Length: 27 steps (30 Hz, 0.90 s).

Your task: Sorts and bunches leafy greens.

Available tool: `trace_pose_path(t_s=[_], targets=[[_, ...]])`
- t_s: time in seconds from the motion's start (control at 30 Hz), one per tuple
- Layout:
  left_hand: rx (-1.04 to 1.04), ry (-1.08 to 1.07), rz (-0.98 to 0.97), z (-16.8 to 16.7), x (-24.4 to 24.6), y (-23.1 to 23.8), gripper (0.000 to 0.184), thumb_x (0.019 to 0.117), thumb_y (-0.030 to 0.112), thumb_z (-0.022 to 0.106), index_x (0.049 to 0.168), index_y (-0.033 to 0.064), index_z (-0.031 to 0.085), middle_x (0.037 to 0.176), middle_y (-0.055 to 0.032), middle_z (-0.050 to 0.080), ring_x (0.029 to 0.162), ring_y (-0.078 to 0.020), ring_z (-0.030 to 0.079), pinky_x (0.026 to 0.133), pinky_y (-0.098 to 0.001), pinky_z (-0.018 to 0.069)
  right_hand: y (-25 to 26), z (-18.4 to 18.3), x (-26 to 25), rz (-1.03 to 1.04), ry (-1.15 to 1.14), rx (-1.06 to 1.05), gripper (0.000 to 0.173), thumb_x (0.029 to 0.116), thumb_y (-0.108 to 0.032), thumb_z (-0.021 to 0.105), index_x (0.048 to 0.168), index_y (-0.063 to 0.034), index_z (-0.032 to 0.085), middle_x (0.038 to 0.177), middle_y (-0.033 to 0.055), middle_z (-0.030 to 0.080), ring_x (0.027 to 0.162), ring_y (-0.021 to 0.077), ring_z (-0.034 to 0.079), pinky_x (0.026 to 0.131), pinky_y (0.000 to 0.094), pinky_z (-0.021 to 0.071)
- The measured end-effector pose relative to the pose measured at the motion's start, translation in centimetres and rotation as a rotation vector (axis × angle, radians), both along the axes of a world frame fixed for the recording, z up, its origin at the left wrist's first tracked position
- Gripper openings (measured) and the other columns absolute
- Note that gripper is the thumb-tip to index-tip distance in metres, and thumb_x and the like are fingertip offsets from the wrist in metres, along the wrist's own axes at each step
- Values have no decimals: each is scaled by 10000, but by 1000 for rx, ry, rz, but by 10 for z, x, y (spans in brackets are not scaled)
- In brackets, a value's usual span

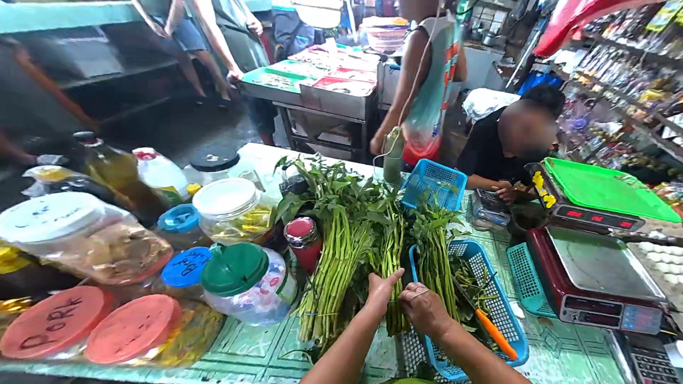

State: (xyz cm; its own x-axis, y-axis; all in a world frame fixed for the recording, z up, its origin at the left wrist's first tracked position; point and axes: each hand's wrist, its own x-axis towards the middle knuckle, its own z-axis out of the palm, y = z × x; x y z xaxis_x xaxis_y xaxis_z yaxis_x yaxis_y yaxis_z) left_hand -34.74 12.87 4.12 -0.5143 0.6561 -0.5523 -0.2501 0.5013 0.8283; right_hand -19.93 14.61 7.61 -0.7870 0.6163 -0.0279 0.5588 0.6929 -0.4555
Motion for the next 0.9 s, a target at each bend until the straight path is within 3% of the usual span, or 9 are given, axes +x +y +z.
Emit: trace_pose_path(t_s=[0.13,0.23,0.37,0.43,0.5,0.6,0.63,0.77,0.9], targets=[[15,-55,3,-2,6,4,999,894,424,790,1571,-18,204,1503,-308,425,1365,-399,482,1092,-566,444,19,7,8,105,1,-69,218,1009,-96,577,1127,5,730,1167,180,716,1166,321,663,1050,447,507],[24,-101,10,0,9,5,1002,868,405,820,1564,-10,229,1470,-298,464,1334,-390,511,1068,-562,465,28,6,7,207,16,-2,216,994,-86,581,1113,36,715,1154,209,709,1162,347,659,1045,455,509],[53,-160,0,7,12,5,954,807,181,845,1535,18,250,1321,-266,576,1157,-358,619,923,-538,547,22,2,7,201,188,-96,206,963,-110,592,1063,26,709,1256,197,681,1279,321,600,1115,448,463],[56,-182,1,10,11,6,950,804,103,802,1557,52,225,1315,-252,588,1138,-353,636,896,-537,562,15,0,10,174,335,-231,180,947,-85,586,999,37,710,1159,201,683,1193,323,611,1072,454,473],[60,-225,20,13,11,6,956,804,90,790,1574,74,224,1340,-234,579,1158,-337,624,914,-527,556,8,13,18,154,315,-279,191,974,-79,559,1012,52,693,1080,200,681,1112,321,626,1032,445,481],[97,-294,111,13,13,13,855,797,64,791,1505,32,314,1079,-228,659,840,-301,699,708,-448,608,-10,26,37,119,260,-207,204,998,-92,536,1033,40,687,1035,175,695,1063,299,645,1028,418,481],[96,-310,117,13,15,16,840,799,58,789,1497,30,321,1057,-234,659,815,-308,698,693,-452,609,-14,24,45,99,266,-185,206,999,-95,535,1043,34,690,1040,168,700,1060,289,652,1023,409,490],[93,-318,133,16,25,26,805,807,44,786,1488,40,358,1139,-249,647,929,-339,691,769,-492,602,-27,15,71,89,276,-51,178,992,-80,552,1039,21,691,1016,161,713,1028,295,679,989,410,522],[133,-311,217,18,15,33,603,821,64,763,1351,-11,483,983,-220,672,785,-298,688,676,-451,599,-50,0,93,165,277,51,121,947,-50,613,999,4,708,978,150,725,982,296,704,941,412,561]])
